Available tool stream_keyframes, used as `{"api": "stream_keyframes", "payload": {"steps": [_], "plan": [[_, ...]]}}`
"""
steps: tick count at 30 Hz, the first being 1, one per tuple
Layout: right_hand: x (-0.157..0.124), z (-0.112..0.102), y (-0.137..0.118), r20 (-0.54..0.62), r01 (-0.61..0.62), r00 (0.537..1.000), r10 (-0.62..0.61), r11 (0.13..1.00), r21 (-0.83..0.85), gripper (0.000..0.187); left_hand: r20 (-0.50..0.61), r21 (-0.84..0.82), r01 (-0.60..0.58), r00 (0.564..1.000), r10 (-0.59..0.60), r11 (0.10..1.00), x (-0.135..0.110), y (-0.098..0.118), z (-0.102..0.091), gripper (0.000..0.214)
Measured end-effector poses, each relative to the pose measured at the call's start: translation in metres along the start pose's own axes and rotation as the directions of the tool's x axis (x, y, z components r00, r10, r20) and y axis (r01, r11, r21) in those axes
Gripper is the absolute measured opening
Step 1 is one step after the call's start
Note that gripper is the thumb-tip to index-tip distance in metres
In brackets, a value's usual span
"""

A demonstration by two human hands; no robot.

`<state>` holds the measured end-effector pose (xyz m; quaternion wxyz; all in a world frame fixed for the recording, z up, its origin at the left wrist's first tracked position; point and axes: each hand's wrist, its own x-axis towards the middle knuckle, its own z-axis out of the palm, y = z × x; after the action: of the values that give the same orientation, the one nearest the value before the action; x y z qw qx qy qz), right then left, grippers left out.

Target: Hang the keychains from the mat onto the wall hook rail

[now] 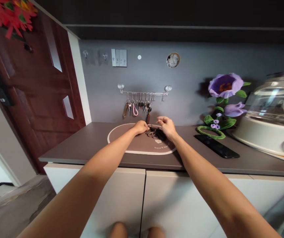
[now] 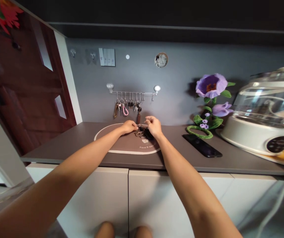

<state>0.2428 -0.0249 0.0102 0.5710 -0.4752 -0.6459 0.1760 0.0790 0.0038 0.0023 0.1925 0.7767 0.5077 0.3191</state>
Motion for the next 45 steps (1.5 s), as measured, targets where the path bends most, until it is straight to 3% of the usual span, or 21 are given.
{"api": "stream_keyframes", "payload": {"steps": [3, 8, 18, 25, 29, 37, 41, 45], "plan": [[0.004, -0.002, 0.002, -0.036, 0.002, 0.999, -0.004, 0.998, -0.056, 0.022, 0.011, -0.072, 0.001, 1.000, 0.000, 0.997, 0.004, -0.009, 0.010, 0.019], [0.006, 0.001, 0.000, -0.044, -0.034, 0.999, 0.029, 0.994, -0.106, 0.020, 0.059, -0.033, -0.057, 0.997, 0.059, 0.998, 0.008, -0.016, 0.012, 0.021], [0.000, 0.005, -0.009, 0.035, 0.063, 0.998, -0.055, 0.950, -0.306, 0.022, 0.133, 0.069, -0.105, 0.987, 0.095, 0.992, 0.001, -0.012, -0.004, 0.009], [0.000, 0.005, -0.005, 0.078, 0.087, 0.995, -0.061, 0.919, -0.384, 0.024, 0.256, 0.307, -0.282, 0.944, 0.206, 0.909, -0.003, -0.009, -0.021, 0.015], [0.000, 0.005, -0.005, 0.105, 0.102, 0.992, -0.065, 0.911, -0.400, 0.024, 0.294, 0.324, -0.349, 0.920, 0.258, 0.879, -0.004, -0.010, -0.025, 0.016], [-0.003, 0.006, -0.006, 0.143, 0.129, 0.987, -0.079, 0.913, -0.387, 0.022, 0.183, 0.217, -0.220, 0.966, 0.182, 0.951, -0.007, -0.009, -0.030, 0.011], [-0.003, 0.006, -0.007, 0.156, 0.129, 0.985, -0.075, 0.918, -0.375, 0.023, 0.145, -0.014, -0.099, 0.984, 0.100, 0.995, -0.008, -0.011, -0.032, 0.009], [-0.004, 0.007, -0.008, 0.166, 0.152, 0.982, -0.094, 0.911, -0.383, 0.022, 0.166, -0.261, 0.062, 0.986, -0.019, 0.963, -0.008, -0.008, -0.034, 0.010]]}}
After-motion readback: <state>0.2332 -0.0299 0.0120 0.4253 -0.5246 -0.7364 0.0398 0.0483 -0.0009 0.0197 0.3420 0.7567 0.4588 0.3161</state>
